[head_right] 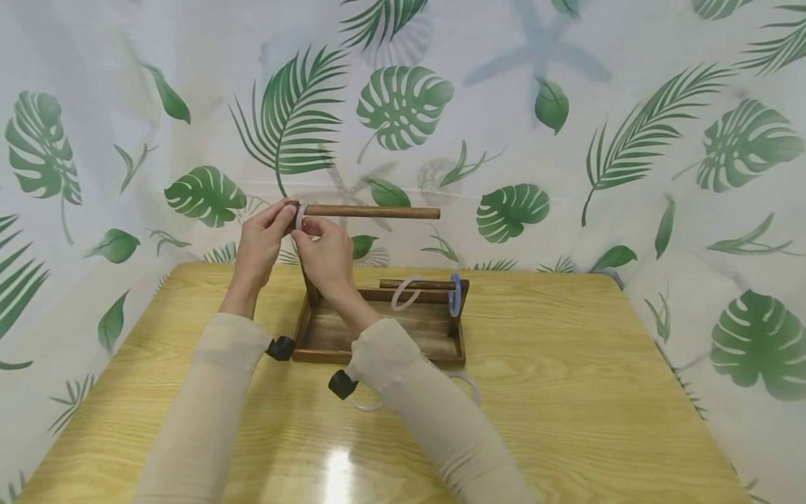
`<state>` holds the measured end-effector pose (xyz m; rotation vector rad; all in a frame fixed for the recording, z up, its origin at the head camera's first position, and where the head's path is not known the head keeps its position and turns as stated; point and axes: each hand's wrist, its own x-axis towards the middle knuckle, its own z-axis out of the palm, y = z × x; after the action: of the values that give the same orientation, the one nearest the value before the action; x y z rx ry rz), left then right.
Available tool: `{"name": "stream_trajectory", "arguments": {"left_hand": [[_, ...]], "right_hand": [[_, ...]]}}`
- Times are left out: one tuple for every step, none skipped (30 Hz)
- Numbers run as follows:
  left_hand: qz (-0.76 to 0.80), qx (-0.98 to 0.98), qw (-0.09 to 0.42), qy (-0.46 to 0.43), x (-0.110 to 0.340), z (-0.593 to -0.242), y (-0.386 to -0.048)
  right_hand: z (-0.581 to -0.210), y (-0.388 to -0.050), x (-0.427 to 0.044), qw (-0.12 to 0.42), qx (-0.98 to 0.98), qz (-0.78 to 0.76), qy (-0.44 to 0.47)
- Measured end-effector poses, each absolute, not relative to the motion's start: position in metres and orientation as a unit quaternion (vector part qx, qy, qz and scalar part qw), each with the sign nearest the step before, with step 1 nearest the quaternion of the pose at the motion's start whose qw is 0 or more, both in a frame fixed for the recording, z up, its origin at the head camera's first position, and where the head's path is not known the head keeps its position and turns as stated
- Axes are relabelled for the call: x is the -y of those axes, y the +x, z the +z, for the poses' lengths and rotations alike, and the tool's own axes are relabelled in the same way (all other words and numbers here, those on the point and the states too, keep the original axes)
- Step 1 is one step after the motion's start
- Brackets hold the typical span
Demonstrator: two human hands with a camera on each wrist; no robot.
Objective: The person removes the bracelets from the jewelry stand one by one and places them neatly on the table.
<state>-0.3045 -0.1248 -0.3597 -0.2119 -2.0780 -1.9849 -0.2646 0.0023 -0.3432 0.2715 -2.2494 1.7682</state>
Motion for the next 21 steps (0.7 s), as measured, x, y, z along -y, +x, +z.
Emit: {"name": "stream_trajectory", "arguments": {"left_hand": [[-0.682, 0.716, 0.131, -0.073, 0.125, -0.3597, -0.3042], [-0.682, 0.716, 0.131, -0.072, 0.1251, -0.3598, -0.3041], [-0.681, 0.717, 0.131, -0.072, 0.1252, -0.3599, -0.304], [-0.681, 0.717, 0.13, -0.072, 0.1253, -0.36, -0.3041], [-0.682, 0.717, 0.129, -0.072, 0.1254, -0.3599, -0.3042], [-0.682, 0.717, 0.129, -0.071, 0.1253, -0.36, -0.3041], [-0.681, 0.717, 0.127, -0.071, 0.1254, -0.3599, -0.3041], [-0.681, 0.718, 0.128, -0.07, 0.1255, -0.3598, -0.3042], [-0.681, 0.718, 0.129, -0.071, 0.1257, -0.3598, -0.3043], [-0.681, 0.717, 0.129, -0.071, 0.1257, -0.3599, -0.3042], [-0.68, 0.718, 0.13, -0.071, 0.1256, -0.36, -0.3039], [-0.68, 0.718, 0.131, -0.071, 0.1254, -0.3602, -0.3039], [-0.679, 0.718, 0.132, -0.072, 0.1254, -0.3604, -0.304], [-0.68, 0.718, 0.132, -0.073, 0.1255, -0.3605, -0.304], [-0.68, 0.718, 0.131, -0.074, 0.1256, -0.3606, -0.304], [-0.68, 0.718, 0.131, -0.073, 0.1256, -0.3608, -0.3042], [-0.68, 0.717, 0.13, -0.073, 0.1255, -0.3608, -0.3043], [-0.681, 0.717, 0.13, -0.072, 0.1256, -0.3607, -0.3043], [-0.682, 0.716, 0.13, -0.072, 0.1257, -0.3608, -0.3044], [-0.683, 0.715, 0.131, -0.072, 0.1255, -0.3607, -0.3046], [-0.683, 0.715, 0.132, -0.072, 0.1252, -0.3607, -0.3048]], "right_hand": [[-0.3433, -0.2647, -0.0021, 0.133, 0.775, 0.61, 0.095], [-0.3432, -0.2648, -0.0019, 0.132, 0.775, 0.611, 0.097], [-0.3432, -0.265, -0.0017, 0.133, 0.774, 0.611, 0.099], [-0.3434, -0.2656, -0.0014, 0.134, 0.774, 0.611, 0.101], [-0.3437, -0.266, -0.0012, 0.134, 0.773, 0.611, 0.104], [-0.3442, -0.2666, -0.001, 0.134, 0.774, 0.61, 0.107], [-0.3444, -0.267, -0.0005, 0.135, 0.774, 0.609, 0.109], [-0.3445, -0.2674, 0.0, 0.136, 0.775, 0.608, 0.111], [-0.3447, -0.2678, 0.0005, 0.137, 0.775, 0.607, 0.112], [-0.345, -0.2681, 0.0007, 0.138, 0.776, 0.606, 0.113], [-0.3452, -0.268, 0.0006, 0.139, 0.775, 0.606, 0.114], [-0.3451, -0.2681, 0.0006, 0.142, 0.774, 0.606, 0.113], [-0.345, -0.2679, 0.0004, 0.145, 0.772, 0.608, 0.112], [-0.3449, -0.2676, 0.0, 0.148, 0.772, 0.608, 0.108], [-0.3451, -0.2675, -0.0006, 0.152, 0.772, 0.608, 0.104], [-0.3453, -0.2674, -0.0012, 0.157, 0.772, 0.608, 0.098], [-0.3455, -0.2673, -0.0019, 0.163, 0.771, 0.608, 0.093], [-0.3461, -0.2675, -0.0027, 0.168, 0.772, 0.607, 0.087], [-0.3468, -0.2677, -0.0034, 0.172, 0.773, 0.605, 0.082], [-0.3475, -0.2683, -0.0046, 0.177, 0.776, 0.601, 0.076], [-0.3482, -0.269, -0.0056, 0.18, 0.776, 0.6, 0.073]]}}
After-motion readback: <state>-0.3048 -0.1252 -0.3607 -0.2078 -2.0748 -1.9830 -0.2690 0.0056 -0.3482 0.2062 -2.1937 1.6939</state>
